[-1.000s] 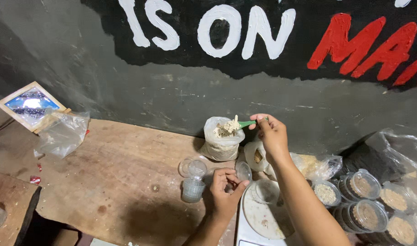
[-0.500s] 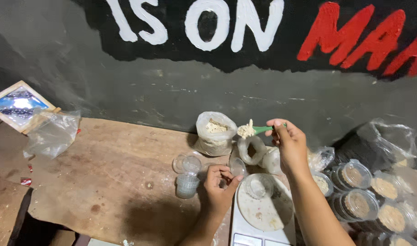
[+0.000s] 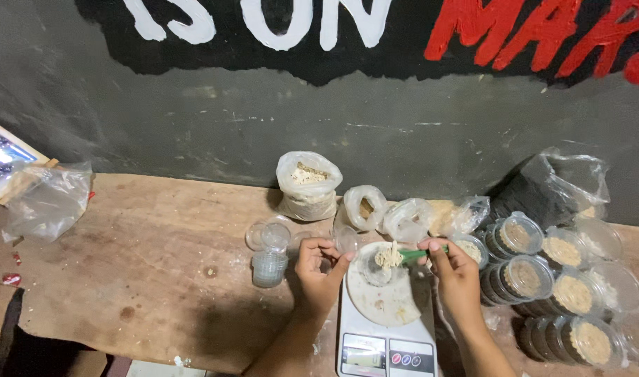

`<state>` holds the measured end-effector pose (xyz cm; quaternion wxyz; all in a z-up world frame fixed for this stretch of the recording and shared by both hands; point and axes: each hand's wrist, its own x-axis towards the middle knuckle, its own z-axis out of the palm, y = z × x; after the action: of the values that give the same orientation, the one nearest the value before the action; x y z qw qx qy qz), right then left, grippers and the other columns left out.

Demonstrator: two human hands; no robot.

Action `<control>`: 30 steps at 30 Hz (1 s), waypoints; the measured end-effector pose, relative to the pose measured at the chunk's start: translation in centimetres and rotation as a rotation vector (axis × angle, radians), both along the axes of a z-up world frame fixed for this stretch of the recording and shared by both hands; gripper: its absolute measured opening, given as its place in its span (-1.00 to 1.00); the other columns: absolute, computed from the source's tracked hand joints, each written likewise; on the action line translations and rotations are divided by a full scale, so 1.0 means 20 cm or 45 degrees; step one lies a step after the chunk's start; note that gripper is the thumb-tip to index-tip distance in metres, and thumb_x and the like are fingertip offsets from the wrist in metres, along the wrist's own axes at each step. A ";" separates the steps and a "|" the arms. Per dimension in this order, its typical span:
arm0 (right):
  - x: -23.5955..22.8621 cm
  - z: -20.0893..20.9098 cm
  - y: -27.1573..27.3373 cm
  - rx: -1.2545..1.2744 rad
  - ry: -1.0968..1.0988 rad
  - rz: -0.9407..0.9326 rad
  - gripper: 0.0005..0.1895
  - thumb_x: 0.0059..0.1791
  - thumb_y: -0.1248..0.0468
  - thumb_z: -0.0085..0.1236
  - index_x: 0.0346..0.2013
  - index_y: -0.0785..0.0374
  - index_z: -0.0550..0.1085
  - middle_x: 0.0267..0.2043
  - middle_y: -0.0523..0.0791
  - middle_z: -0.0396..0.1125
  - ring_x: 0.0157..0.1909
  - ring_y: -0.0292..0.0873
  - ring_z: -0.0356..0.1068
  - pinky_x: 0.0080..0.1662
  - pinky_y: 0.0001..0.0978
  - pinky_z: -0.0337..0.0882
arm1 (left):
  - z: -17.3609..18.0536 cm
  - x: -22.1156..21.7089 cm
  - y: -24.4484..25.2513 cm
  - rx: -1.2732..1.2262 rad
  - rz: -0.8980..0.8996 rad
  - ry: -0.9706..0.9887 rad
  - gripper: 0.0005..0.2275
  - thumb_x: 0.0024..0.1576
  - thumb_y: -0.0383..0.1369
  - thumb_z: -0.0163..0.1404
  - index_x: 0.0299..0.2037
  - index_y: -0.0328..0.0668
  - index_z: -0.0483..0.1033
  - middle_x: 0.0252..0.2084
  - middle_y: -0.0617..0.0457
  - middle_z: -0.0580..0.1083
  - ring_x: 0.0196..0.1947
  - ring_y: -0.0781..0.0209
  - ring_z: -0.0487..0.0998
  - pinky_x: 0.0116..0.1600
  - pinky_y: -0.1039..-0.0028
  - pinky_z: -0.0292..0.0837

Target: The person uses a small green spoon to transfer grains from a plastic bag onto a digital scale to weigh them, then pours the measured grains into small plastic cups.

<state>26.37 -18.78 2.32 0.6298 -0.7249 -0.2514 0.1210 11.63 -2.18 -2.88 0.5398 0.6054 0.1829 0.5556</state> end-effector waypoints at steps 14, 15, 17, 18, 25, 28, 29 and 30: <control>-0.18 0.07 -0.08 -0.081 -1.094 0.078 -0.85 0.06 0.32 -0.01 -0.23 0.23 0.53 -0.32 -0.15 0.43 -0.21 -0.13 0.26 -0.08 -0.34 0.24 | -0.04 0.00 -0.01 0.026 -0.026 -0.051 -0.74 -0.01 -0.49 0.25 -0.24 -0.19 0.38 -0.50 0.08 0.43 -0.50 0.39 0.42 -0.36 0.64 0.34; -0.18 0.05 -0.08 -0.059 -1.103 0.084 -0.87 0.04 0.32 0.02 -0.23 0.22 0.54 -0.32 -0.18 0.44 -0.20 -0.15 0.26 -0.09 -0.36 0.24 | -0.03 0.00 -0.01 0.056 -0.019 -0.057 -0.74 -0.01 -0.49 0.25 -0.24 -0.19 0.39 -0.50 0.08 0.44 -0.48 0.38 0.43 -0.36 0.64 0.36; -0.16 0.04 -0.06 -0.130 -1.067 0.150 -0.85 0.04 0.30 0.01 -0.21 0.22 0.55 -0.31 -0.16 0.45 -0.17 -0.13 0.27 -0.10 -0.33 0.26 | 0.00 -0.01 -0.01 0.075 -0.032 -0.040 -0.75 0.00 -0.52 0.24 -0.24 -0.20 0.38 -0.49 0.07 0.43 -0.48 0.37 0.43 -0.34 0.63 0.37; -0.15 0.03 -0.06 -0.200 -1.030 0.216 -0.82 0.04 0.28 0.00 -0.20 0.23 0.56 -0.29 -0.15 0.45 -0.14 -0.11 0.27 -0.12 -0.31 0.27 | 0.01 -0.02 -0.01 0.093 -0.046 -0.024 -0.75 0.01 -0.55 0.22 -0.23 -0.21 0.37 -0.49 0.06 0.42 -0.47 0.35 0.43 -0.32 0.61 0.38; -0.05 0.05 0.01 -0.092 -1.033 0.031 -0.82 0.09 0.31 -0.06 -0.23 0.19 0.54 -0.45 -0.20 0.33 -0.26 -0.23 0.23 -0.23 -0.46 0.21 | 0.04 -0.03 0.00 0.108 -0.095 0.003 -0.64 0.11 -0.23 0.14 -0.05 -0.27 0.32 -0.40 0.08 0.35 -0.41 0.33 0.38 -0.30 0.59 0.30; -0.07 0.31 0.15 0.053 -1.002 -0.071 -0.79 0.14 0.34 -0.09 -0.19 0.26 0.54 -0.36 -0.11 0.37 -0.24 -0.19 0.28 -0.18 -0.41 0.24 | 0.07 -0.04 0.03 0.115 -0.038 -0.051 -0.76 0.23 -0.23 -0.15 -0.06 -0.25 0.33 -0.39 0.07 0.39 -0.50 0.33 0.44 -0.47 0.62 0.29; -0.07 0.39 0.22 0.160 -1.027 -0.096 -0.79 0.16 0.33 -0.06 -0.21 0.25 0.55 -0.39 -0.11 0.39 -0.27 -0.12 0.26 -0.16 -0.33 0.28 | 0.11 -0.06 0.04 0.124 0.005 0.011 -0.77 0.26 -0.25 -0.23 -0.09 -0.27 0.35 -0.46 0.07 0.39 -0.53 0.31 0.41 -0.42 0.60 0.31; -0.07 0.46 0.28 0.267 -1.050 -0.121 -0.79 0.17 0.31 -0.03 -0.23 0.24 0.57 -0.42 -0.11 0.41 -0.31 -0.04 0.24 -0.13 -0.25 0.31 | 0.16 -0.07 0.05 0.134 0.049 0.073 -0.75 0.29 -0.27 -0.31 -0.11 -0.28 0.36 -0.52 0.06 0.39 -0.56 0.30 0.38 -0.37 0.57 0.34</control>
<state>24.99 -13.19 11.59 0.5517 -0.6554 -0.4596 -0.2343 10.18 -1.10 0.29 0.4910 0.6448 0.1806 0.5572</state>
